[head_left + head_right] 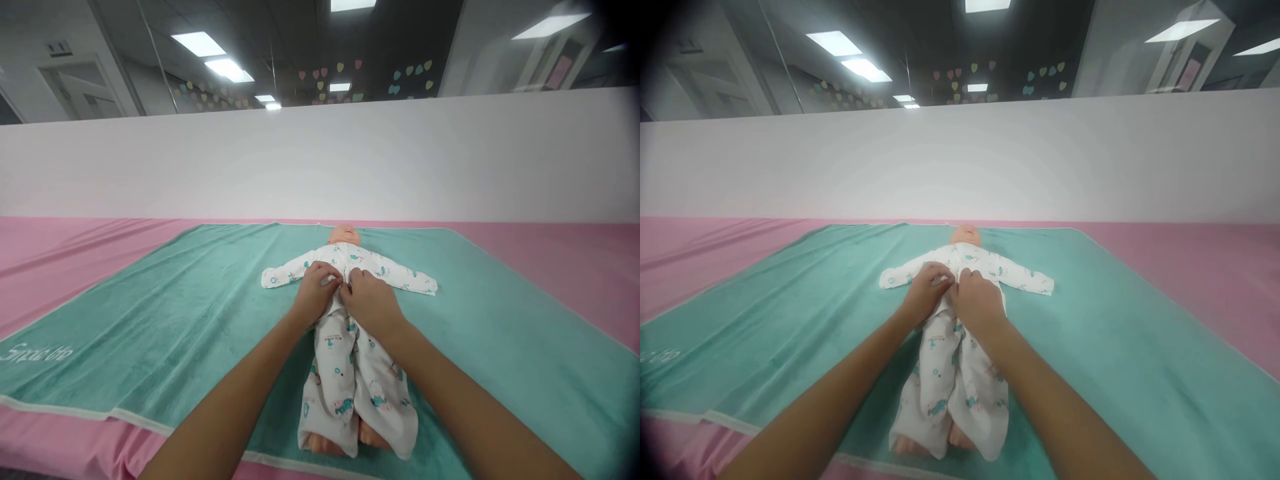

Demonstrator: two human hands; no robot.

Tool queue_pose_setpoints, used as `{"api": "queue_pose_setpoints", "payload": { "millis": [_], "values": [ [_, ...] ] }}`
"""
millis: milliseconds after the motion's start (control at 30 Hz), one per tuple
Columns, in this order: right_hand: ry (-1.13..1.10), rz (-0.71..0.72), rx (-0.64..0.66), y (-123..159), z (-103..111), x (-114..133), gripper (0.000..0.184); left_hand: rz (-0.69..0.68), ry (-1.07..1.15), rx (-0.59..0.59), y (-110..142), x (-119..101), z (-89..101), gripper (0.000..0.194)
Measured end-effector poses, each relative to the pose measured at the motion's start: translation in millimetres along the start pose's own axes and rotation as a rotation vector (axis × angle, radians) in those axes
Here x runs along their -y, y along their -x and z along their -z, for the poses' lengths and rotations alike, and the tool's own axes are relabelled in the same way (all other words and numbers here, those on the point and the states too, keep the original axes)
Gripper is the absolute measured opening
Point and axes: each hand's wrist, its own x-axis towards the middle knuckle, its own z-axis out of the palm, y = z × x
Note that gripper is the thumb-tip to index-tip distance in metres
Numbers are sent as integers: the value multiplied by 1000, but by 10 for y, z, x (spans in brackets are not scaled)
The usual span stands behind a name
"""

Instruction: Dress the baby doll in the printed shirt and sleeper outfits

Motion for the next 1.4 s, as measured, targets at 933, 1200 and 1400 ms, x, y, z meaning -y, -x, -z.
{"api": "queue_pose_setpoints", "payload": {
  "millis": [933,1200,1400],
  "values": [
    [-1348,-94,243,-93,-83,-410,22,297,361,148,51,-334,23,17],
    [-1293,-52,274,-82,-73,-398,19,342,339,146,66,-316,16,14],
    [-1291,-52,254,-79,-86,-387,17,361,327,147,43,-371,13,6]
  ]
}}
